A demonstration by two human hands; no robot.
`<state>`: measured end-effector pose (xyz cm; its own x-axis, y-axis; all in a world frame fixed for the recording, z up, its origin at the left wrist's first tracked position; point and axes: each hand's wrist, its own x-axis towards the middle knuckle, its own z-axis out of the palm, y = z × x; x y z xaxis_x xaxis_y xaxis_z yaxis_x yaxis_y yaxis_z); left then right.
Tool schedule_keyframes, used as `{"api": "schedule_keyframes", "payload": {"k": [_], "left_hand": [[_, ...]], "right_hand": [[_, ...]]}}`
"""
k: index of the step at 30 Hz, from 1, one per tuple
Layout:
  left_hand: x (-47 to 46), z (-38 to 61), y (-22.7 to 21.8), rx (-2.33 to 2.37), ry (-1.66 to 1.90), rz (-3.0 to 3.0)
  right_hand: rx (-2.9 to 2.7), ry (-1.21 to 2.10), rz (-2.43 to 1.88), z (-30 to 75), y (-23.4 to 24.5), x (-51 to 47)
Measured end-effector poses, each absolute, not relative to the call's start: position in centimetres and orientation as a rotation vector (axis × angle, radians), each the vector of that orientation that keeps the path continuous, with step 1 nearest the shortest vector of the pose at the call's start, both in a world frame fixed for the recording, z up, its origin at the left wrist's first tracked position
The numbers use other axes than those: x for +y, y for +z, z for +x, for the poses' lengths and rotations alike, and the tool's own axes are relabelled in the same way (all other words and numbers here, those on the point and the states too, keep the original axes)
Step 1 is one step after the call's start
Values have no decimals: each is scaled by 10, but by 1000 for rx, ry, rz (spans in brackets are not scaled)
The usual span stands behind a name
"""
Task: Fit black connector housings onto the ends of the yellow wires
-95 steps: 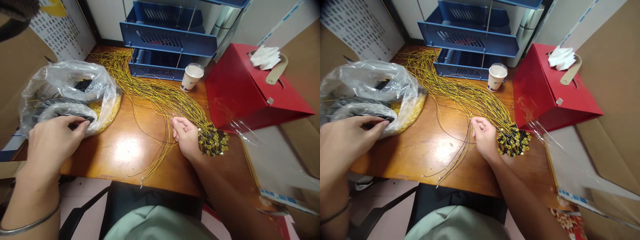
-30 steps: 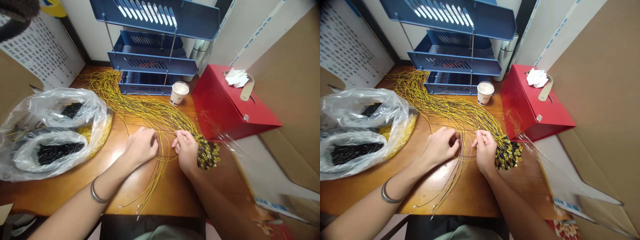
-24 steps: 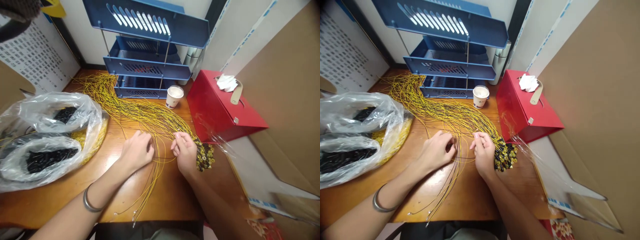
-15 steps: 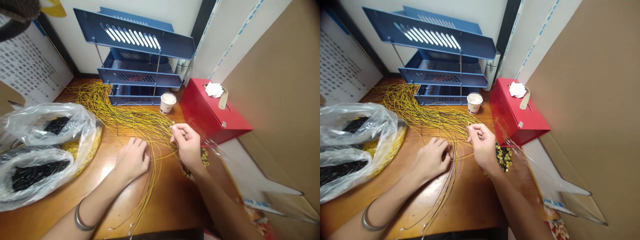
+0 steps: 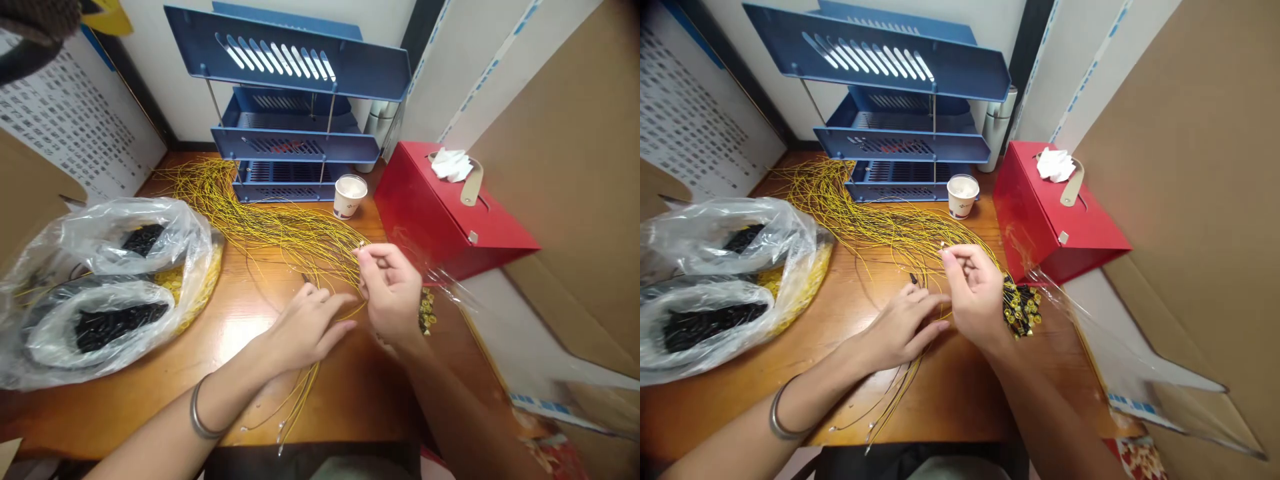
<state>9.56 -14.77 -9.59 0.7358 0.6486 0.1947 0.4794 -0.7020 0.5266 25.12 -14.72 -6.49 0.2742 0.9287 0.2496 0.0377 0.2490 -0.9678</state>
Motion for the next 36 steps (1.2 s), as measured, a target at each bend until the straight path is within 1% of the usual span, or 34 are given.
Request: {"api": "schedule_keyframes", "payload": {"k": [3, 5, 7, 12, 15, 20, 26, 28, 31, 32, 33, 36], "left_hand": [[-144, 91, -98, 751, 469, 2577], [-142, 88, -100, 813, 474, 2574], [-141, 87, -102, 933, 512, 2536], [-140, 89, -110, 1235, 612, 2429], [-139, 90, -113, 1388, 660, 2338], [-138, 89, -112, 1502, 699, 2213], [-138, 91, -112, 1570, 714, 2126], [-138, 91, -113, 1552, 716, 2120], [-139, 91, -114, 1489, 712, 2136], [-139, 91, -115, 1465, 711, 2143], [-139, 91, -115, 1442, 711, 2151], [-140, 90, -114, 1361, 711, 2171]], "right_hand": [[-1339, 268, -1288, 272, -62, -139], [-1454, 51, -1379, 285, -64, -134], [-1514, -27, -1429, 290, -69, -130], [-1678, -116, -1361, 276, -83, -136], [-1658, -202, -1348, 264, -87, -145], [-1545, -128, -1329, 259, -92, -151], [-1415, 252, -1255, 264, -94, -146], [-1437, 244, -1248, 264, -92, -146], [-1564, 69, -1263, 261, -91, -152], [-1626, 66, -1275, 259, -91, -154], [-1697, 118, -1292, 257, -91, -157], [-1894, 442, -1354, 250, -92, -166]]}}
